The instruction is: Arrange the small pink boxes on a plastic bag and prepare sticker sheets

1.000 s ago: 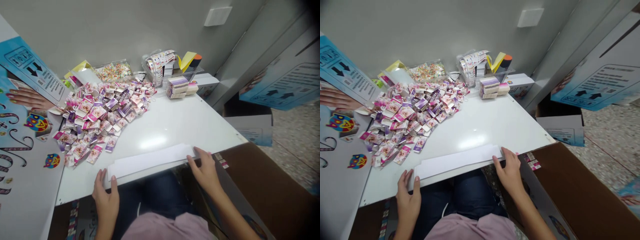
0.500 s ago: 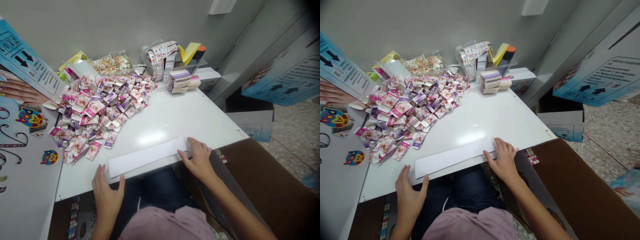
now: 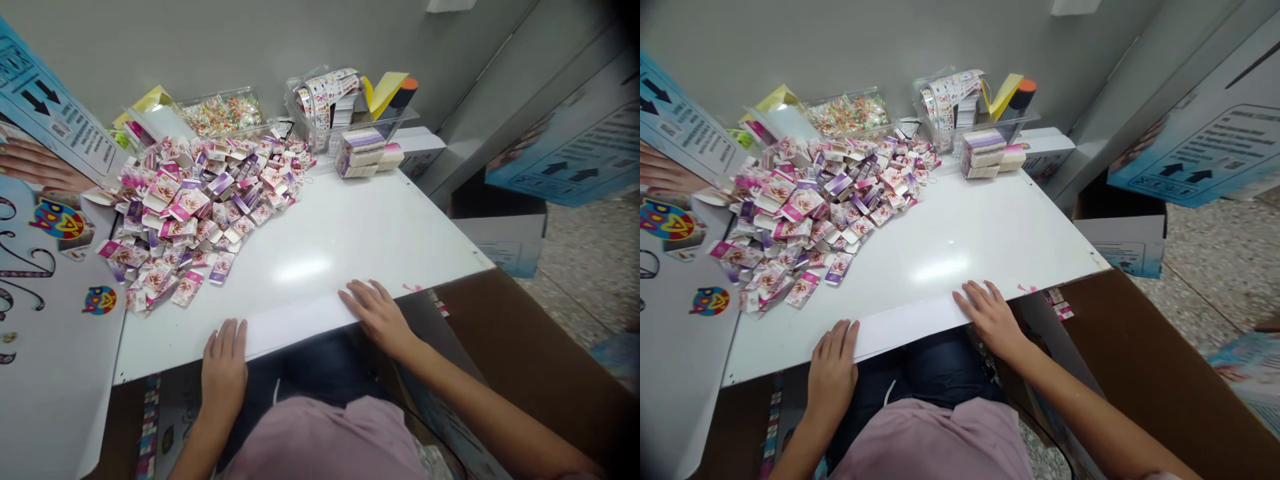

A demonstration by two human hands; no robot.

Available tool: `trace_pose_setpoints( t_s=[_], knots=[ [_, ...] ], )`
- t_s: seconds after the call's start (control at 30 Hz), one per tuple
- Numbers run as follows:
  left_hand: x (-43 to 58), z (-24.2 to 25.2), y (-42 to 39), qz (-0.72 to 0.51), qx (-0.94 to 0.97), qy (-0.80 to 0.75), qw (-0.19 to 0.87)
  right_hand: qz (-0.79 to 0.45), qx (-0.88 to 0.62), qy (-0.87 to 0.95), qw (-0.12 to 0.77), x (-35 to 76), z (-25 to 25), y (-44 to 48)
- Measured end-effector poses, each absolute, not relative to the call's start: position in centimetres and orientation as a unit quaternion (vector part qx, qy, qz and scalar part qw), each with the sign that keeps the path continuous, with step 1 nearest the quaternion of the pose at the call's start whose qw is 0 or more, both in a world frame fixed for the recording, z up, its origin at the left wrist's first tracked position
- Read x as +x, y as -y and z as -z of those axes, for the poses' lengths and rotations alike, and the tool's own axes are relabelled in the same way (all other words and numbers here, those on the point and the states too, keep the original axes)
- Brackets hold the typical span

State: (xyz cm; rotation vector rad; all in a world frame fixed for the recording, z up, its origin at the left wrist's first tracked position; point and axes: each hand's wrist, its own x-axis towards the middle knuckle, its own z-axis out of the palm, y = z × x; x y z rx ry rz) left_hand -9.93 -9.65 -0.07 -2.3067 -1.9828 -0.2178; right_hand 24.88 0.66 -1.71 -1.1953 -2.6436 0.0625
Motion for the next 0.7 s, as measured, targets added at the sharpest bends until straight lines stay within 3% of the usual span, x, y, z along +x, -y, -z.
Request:
trace_pose_setpoints(
  t_s=[0.13, 0.43, 0.57, 0.7],
  knots=[
    [-10.5, -1.1, 10.2, 0.096, -0.744, 0.661, 0.016, -0.02, -0.397, 0.91, 0.113, 25.5, 0.5, -0.4],
    [-13.8, -7.2, 3.2, 0.082, -0.747, 0.633, -0.185, -0.105, -0.391, 0.914, 0.021, 24.6, -5.4, -5.9],
    [-14.0, -6.9, 2.3, 0.101, -0.732, 0.617, -0.271, -0.129, -0.366, 0.922, -0.003, 24.9, -5.3, -7.0],
    [-13.8, -4.6, 3.1, 0.213, -0.667, 0.634, -0.329, -0.074, -0.376, 0.924, -0.014, 24.5, -5.0, -6.6]
  ],
)
